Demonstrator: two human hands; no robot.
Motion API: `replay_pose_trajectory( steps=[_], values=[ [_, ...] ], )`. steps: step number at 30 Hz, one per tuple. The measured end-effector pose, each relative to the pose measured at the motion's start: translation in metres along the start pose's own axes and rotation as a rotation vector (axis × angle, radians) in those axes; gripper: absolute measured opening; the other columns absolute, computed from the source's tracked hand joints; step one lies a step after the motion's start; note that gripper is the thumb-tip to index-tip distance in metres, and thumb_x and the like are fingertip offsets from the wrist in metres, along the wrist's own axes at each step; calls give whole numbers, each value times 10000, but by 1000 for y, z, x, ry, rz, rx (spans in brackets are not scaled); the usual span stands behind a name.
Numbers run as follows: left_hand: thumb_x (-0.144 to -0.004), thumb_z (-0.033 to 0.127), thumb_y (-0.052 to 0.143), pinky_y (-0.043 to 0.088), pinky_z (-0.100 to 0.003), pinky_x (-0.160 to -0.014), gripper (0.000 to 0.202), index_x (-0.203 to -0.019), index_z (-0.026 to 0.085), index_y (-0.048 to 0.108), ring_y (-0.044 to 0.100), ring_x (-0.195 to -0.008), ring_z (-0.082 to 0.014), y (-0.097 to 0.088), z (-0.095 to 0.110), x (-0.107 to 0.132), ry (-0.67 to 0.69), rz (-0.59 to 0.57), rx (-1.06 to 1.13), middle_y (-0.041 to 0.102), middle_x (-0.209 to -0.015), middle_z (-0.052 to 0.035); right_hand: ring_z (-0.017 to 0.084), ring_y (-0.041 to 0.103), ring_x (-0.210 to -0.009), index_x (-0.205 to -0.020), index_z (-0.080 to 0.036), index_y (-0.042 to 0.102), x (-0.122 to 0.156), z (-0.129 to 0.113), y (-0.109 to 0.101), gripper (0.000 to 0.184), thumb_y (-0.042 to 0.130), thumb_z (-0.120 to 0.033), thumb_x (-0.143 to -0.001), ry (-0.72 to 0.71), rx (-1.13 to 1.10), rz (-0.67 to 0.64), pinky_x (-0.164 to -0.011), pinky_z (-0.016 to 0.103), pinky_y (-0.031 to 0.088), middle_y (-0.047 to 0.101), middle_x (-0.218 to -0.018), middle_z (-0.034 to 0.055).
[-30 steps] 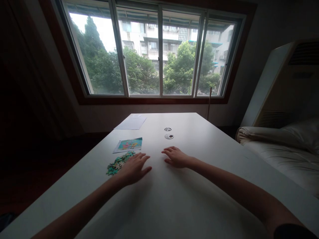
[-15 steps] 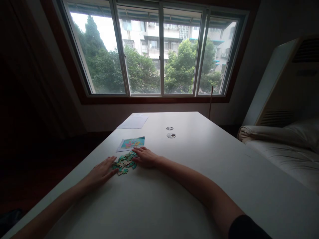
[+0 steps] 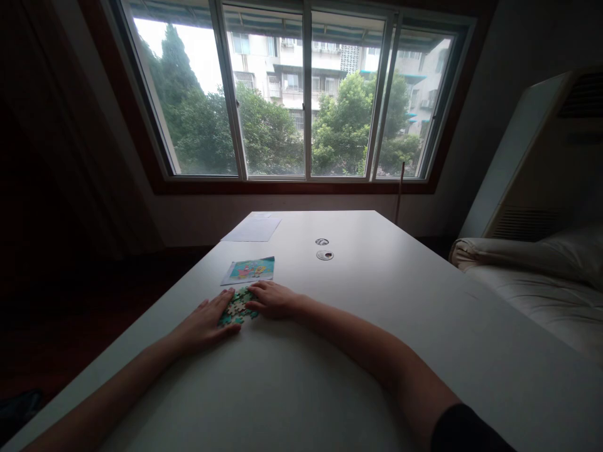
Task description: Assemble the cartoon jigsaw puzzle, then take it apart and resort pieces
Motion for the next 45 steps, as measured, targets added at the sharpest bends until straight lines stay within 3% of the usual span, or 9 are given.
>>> replay_pose_trajectory(
  steps=[8,17,26,37,41,45],
  values=[
    [-795,610,404,196,-431,-1068,793,-1392,126,211,209,-1331,-292,2,28,-7,127,-5,36,266,-1441,-152,249,397,-1223,-1307,-94,392,30,-5,-14,577,342,-487,-888,-35,-2,-27,-1036,353,304,446,-1308,154],
    [-801,620,405,196,-419,-1080,792,-1395,133,213,219,-1329,-286,8,75,-14,251,1,84,270,-1438,-155,241,385,-1225,-1323,-96,368,71,-10,-32,549,409,-416,-878,-44,-21,-14,-1028,370,315,440,-1311,166],
    [-819,531,423,213,-443,-1083,739,-1394,120,206,221,-1328,-291,11,131,-15,320,12,139,270,-1434,-167,222,366,-1237,-1327,-122,366,113,-5,-45,525,454,-345,-860,61,-70,-12,-1043,374,301,428,-1324,147],
    [-777,523,483,230,-433,-1083,812,-1384,55,215,238,-1321,-292,16,203,-18,438,-16,214,276,-1425,-195,200,387,-1218,-1297,-137,419,185,5,-70,484,444,-345,-861,175,-107,7,-1045,335,319,449,-1303,123],
    [-768,521,499,234,-419,-1084,833,-1385,40,210,241,-1321,-288,18,219,-23,456,-10,242,272,-1426,-197,196,406,-1211,-1299,-139,417,201,12,-75,483,432,-353,-866,236,-116,51,-1036,331,333,454,-1302,128],
    [-771,496,510,249,-431,-1075,826,-1383,30,210,252,-1315,-293,19,223,-27,455,1,268,279,-1419,-210,184,429,-1192,-1284,-158,431,207,16,-77,444,439,-314,-868,243,-144,111,-1026,322,349,465,-1293,111]
  ],
)
Point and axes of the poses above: each hand's wrist, its own x-axis away from the middle knuckle, its own y-axis out of the palm, z = x × y, the point moved 7 cm from there along -x, towards the middle knuckle
